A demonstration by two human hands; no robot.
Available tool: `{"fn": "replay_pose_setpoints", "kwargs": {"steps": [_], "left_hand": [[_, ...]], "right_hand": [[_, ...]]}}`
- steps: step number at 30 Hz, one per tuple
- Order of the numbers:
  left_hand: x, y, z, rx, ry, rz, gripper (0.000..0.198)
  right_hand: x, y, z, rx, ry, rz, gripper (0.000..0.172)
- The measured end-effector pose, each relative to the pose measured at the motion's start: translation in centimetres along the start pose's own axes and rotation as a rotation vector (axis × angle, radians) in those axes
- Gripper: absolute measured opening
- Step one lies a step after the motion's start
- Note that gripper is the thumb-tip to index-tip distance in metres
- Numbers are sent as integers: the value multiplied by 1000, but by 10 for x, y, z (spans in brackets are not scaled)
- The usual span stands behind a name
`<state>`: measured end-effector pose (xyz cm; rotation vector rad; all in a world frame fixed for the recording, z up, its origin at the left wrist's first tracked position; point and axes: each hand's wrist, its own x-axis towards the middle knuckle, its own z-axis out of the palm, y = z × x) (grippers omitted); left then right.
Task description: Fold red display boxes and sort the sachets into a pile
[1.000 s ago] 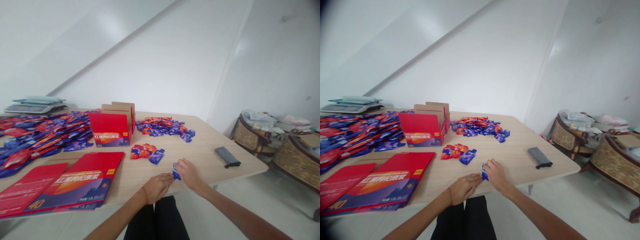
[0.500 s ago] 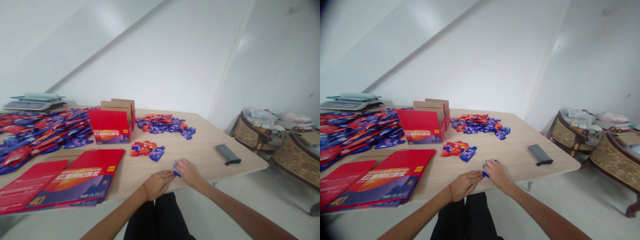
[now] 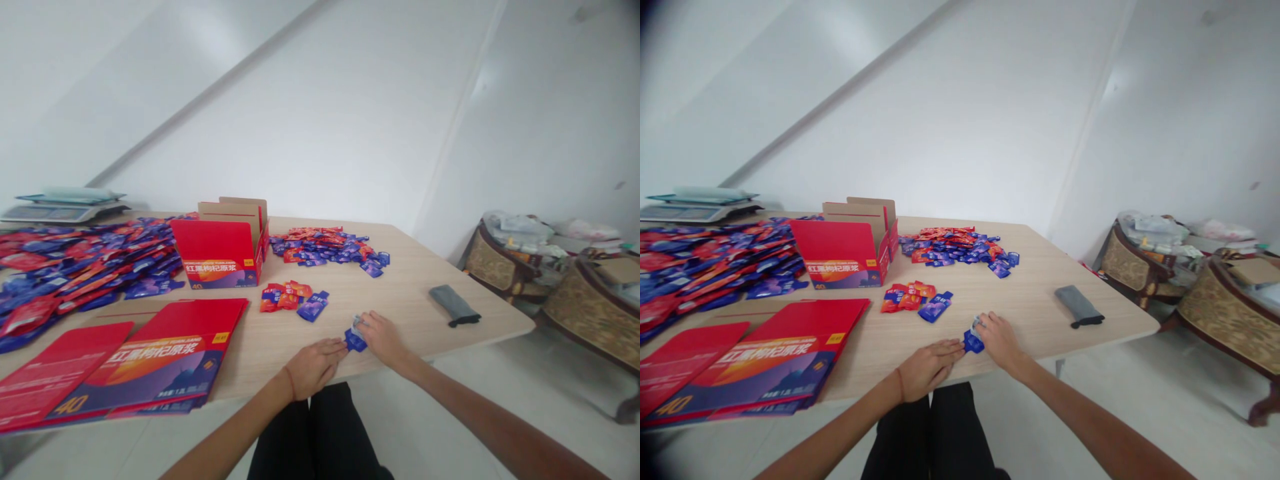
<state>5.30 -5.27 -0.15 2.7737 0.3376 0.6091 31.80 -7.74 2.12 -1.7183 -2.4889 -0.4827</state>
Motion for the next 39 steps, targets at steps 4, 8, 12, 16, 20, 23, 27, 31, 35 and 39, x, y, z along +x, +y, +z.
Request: {"fn": "replay_pose_setpoints", "kwargs": {"steps": [4, 8, 12, 16, 20, 23, 27, 31, 35, 39], "left_hand": [[-1, -2, 2, 5, 1, 2, 52], [-2, -5, 4, 13, -7, -3, 54], [-2, -4, 3, 26, -21, -12, 53], [0, -2, -1, 26, -30, -10, 53], [0, -1, -3, 22, -33, -3, 54], [-1, 0, -3, 21, -22, -4, 53], [-1, 2, -5, 17, -9, -8, 51], [1, 5, -6, 4, -5, -18, 49], [1, 5, -7, -24, 8, -50, 41], [0, 4, -5, 4, 30, -82, 32]], "right_hand": [[-1, 6, -7, 9, -52, 49, 23], [-2, 13, -13, 52, -90, 113, 28], [-2, 23, -13, 23, -130, 146, 28], [-2, 35, -9, 14, -145, 194, 28], [-4, 44, -2, 68, -127, 267, 28], [-4, 51, 3, 122, -99, 292, 27], [-3, 65, 9, 200, 35, 393, 27], [-10, 86, 21, 229, 159, 637, 29], [-25, 96, 37, 170, 145, 667, 30], [-33, 93, 45, 126, 136, 650, 33]]}}
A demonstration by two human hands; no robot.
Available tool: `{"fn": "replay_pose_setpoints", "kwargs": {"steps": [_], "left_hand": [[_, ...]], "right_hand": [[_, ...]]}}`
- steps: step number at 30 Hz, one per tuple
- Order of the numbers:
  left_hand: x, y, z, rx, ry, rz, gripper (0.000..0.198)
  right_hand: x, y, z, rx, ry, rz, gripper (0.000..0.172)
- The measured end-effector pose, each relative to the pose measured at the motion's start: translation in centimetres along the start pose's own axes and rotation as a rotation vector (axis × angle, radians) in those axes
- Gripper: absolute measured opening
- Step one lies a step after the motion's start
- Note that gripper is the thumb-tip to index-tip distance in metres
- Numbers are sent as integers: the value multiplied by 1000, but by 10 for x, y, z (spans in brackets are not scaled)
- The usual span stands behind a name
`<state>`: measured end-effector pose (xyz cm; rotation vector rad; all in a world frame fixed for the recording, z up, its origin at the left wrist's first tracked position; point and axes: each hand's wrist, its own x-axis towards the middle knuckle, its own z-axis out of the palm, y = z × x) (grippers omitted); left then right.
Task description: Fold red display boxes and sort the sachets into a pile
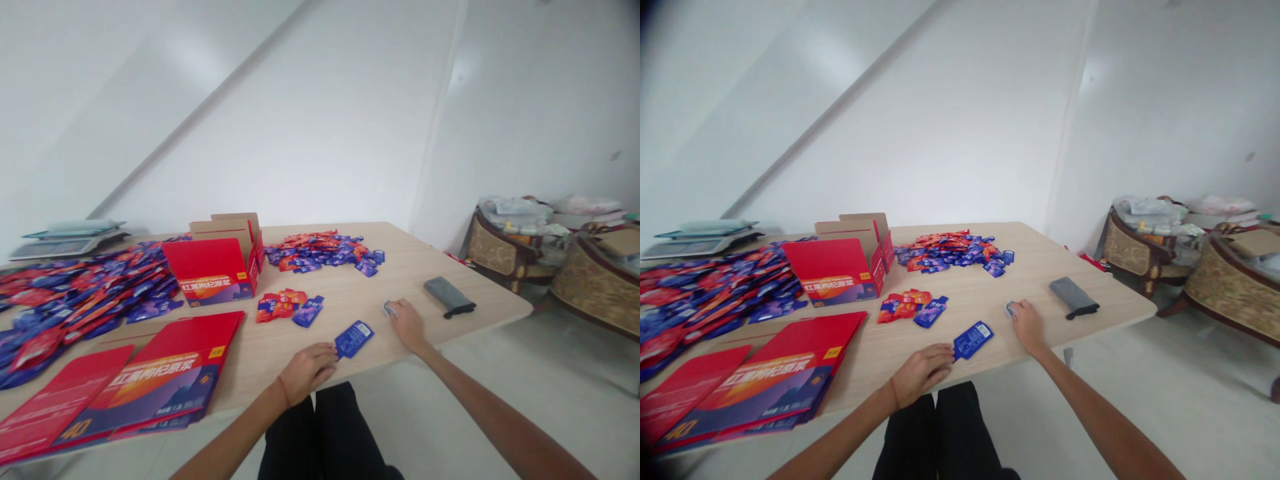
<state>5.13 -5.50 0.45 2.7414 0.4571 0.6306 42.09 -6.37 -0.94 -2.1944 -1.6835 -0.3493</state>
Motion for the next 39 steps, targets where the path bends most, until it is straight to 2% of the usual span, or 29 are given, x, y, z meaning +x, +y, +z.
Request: {"fn": "replay_pose_setpoints", "kwargs": {"steps": [4, 9, 12, 14, 18, 22, 28, 31, 35, 39], "left_hand": [[9, 8, 0, 130, 52, -92, 28], [39, 31, -1, 271, 61, -297, 33], [57, 42, 1, 331, -11, -431, 43], [65, 45, 1, 355, -70, -484, 42], [71, 45, 4, 467, -210, -443, 33], [75, 41, 6, 494, -247, -393, 21], [93, 16, -12, 449, -139, -550, 34], [98, 2, -16, 376, -136, -592, 36], [96, -9, -10, 307, -131, -629, 32], [84, -9, -12, 313, -86, -643, 22]], "right_hand": [[-1, -4, -2, -14, 3, -3, 31], [-1, -5, -4, -17, -10, -3, 32], [-3, -6, -5, -17, -5, -3, 30], [-3, -6, -7, -17, 6, -4, 30], [-4, -8, -9, -18, 29, -9, 30], [-4, -8, -12, -14, 23, -4, 29], [-5, -9, -13, -6, 33, -10, 30], [-4, -8, -11, -13, 34, -6, 30], [-4, -7, -7, -32, 50, -12, 29], [-4, -7, -9, -33, 43, -8, 29]]}}
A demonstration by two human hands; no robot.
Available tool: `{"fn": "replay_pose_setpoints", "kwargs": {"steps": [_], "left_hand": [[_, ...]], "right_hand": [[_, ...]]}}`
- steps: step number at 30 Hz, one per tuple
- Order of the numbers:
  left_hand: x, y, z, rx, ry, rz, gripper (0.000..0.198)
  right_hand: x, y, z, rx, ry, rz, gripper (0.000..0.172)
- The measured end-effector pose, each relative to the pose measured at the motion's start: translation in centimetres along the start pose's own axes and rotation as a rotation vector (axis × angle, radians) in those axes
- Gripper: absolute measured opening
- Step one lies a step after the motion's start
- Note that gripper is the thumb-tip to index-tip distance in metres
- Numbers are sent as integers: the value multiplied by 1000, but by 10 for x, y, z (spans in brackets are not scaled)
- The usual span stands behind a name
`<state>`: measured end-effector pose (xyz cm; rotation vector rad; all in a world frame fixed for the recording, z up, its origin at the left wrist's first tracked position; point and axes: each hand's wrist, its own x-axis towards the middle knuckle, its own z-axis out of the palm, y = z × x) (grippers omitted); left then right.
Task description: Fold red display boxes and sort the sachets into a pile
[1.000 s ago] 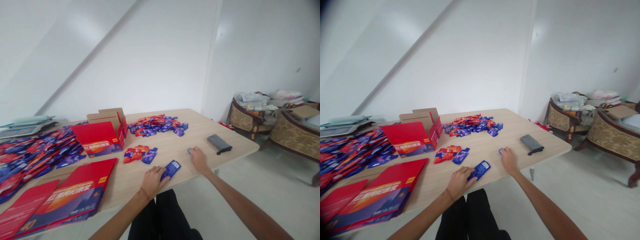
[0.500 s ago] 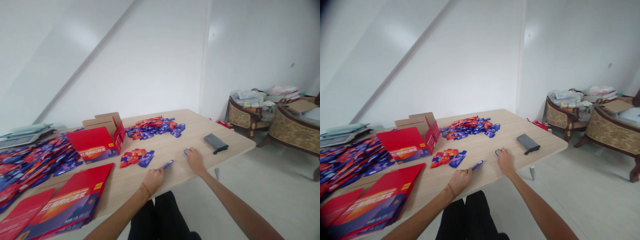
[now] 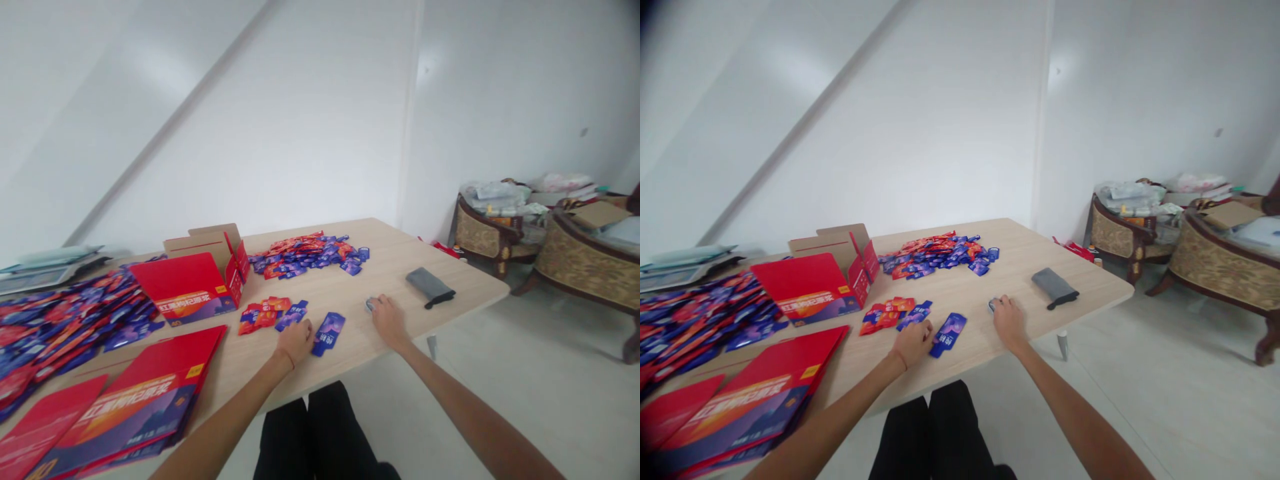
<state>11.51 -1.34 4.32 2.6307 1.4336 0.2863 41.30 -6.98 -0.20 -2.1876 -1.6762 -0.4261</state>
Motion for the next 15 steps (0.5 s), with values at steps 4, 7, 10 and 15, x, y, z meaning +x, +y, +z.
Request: {"fn": "replay_pose_setpoints", "kwargs": {"steps": [4, 7, 10, 15], "left_hand": [[-24, -13, 2, -35, 60, 300, 29], [-42, -22, 13, -46, 126, 639, 32], [-51, -28, 27, -33, 162, 676, 34], [-50, -35, 45, -43, 196, 621, 33]], "right_hand": [[-1, -1, -5, 18, -23, -5, 31], [-1, -1, -6, 19, -30, -12, 31], [-1, -1, -4, 8, -25, -6, 31], [1, 5, 5, 35, -9, -28, 28]]}}
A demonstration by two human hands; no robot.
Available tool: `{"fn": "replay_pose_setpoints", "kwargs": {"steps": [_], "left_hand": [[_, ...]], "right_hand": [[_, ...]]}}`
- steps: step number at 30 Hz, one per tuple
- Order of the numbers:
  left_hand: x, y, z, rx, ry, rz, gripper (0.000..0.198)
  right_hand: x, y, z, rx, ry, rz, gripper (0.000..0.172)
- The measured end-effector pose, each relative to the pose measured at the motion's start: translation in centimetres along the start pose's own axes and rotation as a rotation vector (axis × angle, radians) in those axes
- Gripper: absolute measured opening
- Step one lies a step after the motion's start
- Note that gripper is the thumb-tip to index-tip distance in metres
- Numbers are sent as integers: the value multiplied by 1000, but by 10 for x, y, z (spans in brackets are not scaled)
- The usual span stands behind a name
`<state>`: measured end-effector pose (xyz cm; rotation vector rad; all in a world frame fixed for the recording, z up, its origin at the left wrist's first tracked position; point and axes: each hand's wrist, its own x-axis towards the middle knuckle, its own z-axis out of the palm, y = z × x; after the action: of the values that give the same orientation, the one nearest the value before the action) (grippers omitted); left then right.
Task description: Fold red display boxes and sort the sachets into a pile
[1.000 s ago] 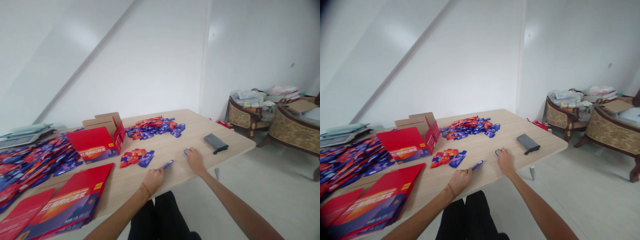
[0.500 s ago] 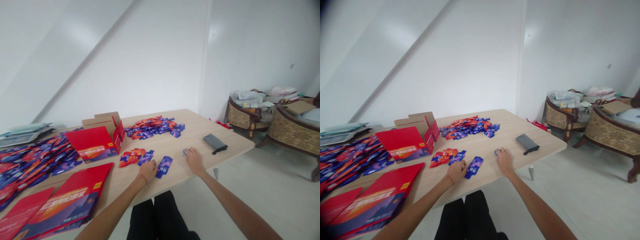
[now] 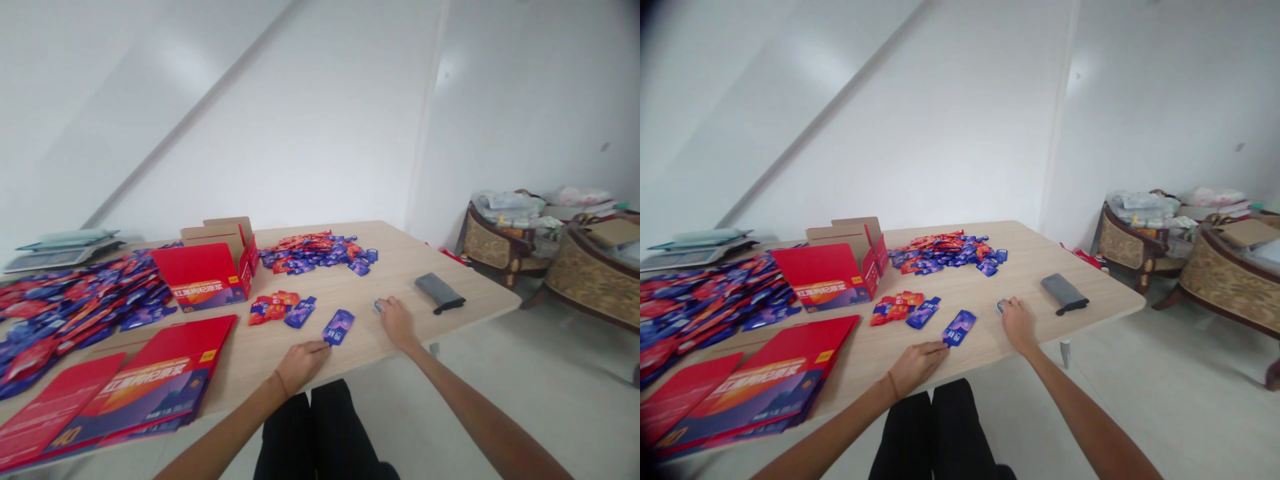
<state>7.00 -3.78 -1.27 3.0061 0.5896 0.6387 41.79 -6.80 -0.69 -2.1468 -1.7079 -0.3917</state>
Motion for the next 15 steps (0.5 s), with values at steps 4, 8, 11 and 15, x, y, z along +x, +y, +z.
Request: {"fn": "replay_pose_setpoints", "kwargs": {"steps": [4, 8, 11, 15], "left_hand": [[-4, -4, 9, -30, 50, -7, 31], [-5, -3, 10, -89, 89, 8, 31], [-4, 0, 4, -149, 106, 25, 31], [-2, 5, -2, -175, 105, 14, 31]], "right_hand": [[4, 1, -1, 62, 27, 2, 26], [5, -26, -16, 152, 112, -176, 28], [-2, -67, -29, 206, 108, -412, 27], [-18, -117, -33, 141, 15, -662, 18]]}}
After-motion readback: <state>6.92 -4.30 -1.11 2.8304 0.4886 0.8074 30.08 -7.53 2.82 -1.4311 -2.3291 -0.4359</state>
